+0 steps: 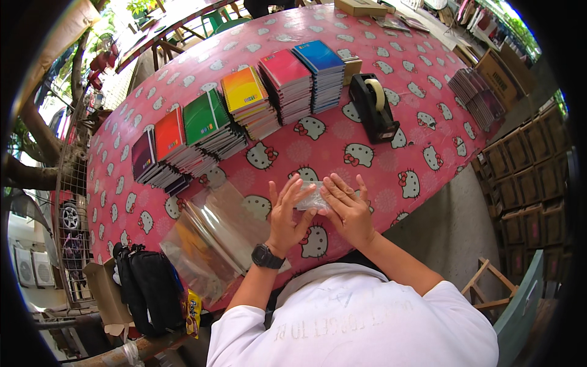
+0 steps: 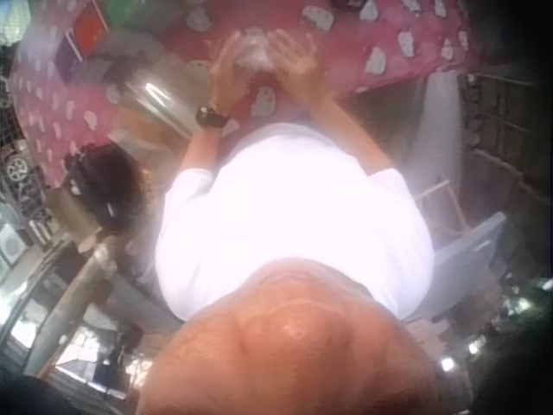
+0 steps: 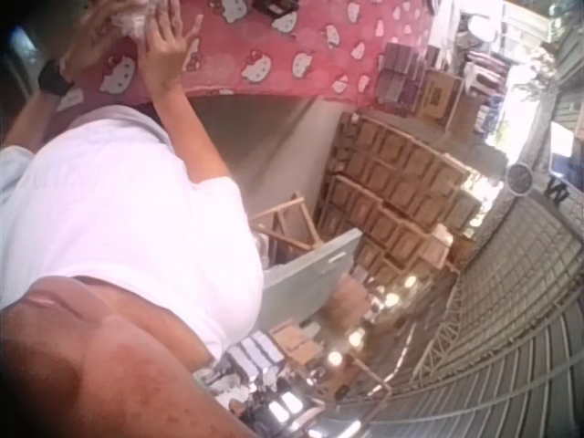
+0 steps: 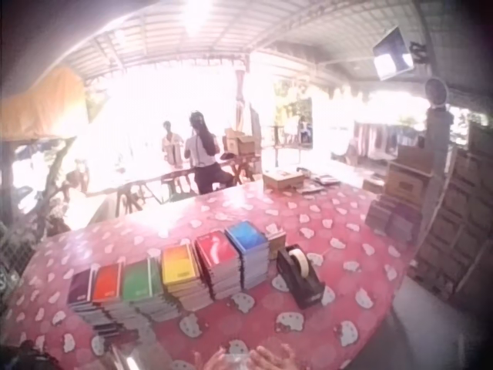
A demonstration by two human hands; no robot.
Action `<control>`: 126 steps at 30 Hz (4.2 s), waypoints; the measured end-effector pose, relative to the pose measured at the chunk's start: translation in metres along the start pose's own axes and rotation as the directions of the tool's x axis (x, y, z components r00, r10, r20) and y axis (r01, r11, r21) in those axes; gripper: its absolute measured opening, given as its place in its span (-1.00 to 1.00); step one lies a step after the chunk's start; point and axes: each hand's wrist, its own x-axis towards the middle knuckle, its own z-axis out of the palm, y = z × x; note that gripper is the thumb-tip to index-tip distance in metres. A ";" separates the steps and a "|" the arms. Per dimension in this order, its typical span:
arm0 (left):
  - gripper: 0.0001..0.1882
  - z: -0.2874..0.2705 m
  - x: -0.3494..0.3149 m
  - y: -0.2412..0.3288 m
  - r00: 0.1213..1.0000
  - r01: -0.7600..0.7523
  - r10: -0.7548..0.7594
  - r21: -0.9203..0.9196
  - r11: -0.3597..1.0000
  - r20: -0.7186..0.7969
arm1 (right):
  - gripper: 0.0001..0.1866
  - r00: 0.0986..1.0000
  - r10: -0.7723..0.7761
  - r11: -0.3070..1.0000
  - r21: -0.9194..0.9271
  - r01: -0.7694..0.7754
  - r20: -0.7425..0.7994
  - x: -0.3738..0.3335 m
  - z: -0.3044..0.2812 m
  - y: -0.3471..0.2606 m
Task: The person organizes small notebooks into stacks, places the stacks into plastic bags, and seals the bags with tape from a dispenser.
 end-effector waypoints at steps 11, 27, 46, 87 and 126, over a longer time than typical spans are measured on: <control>-0.27 0.000 0.002 -0.006 0.980 0.200 -0.198 -0.248 0.948 0.035 | -0.83 0.997 0.069 0.945 0.319 -0.072 0.020 0.025 -0.010 -0.002; -0.19 -0.004 0.023 0.004 0.994 0.093 -0.088 0.071 0.993 -0.066 | -0.77 0.677 0.250 0.615 0.427 -0.663 0.692 0.077 -0.013 0.028; -0.22 0.016 -0.023 0.046 0.974 0.009 -0.125 0.518 0.855 0.189 | -0.63 0.666 0.742 0.668 0.158 -0.727 -0.071 0.059 -0.012 0.266; -0.02 -0.002 0.013 0.050 0.861 -0.036 -0.214 0.475 0.879 0.462 | -0.58 0.350 -0.300 0.329 0.441 -0.835 0.887 0.076 0.037 0.098; -0.54 0.263 0.199 0.126 0.728 0.618 -0.518 -0.104 0.779 0.449 | -0.30 0.760 0.444 0.649 -0.414 -0.638 -0.475 0.119 -0.350 0.786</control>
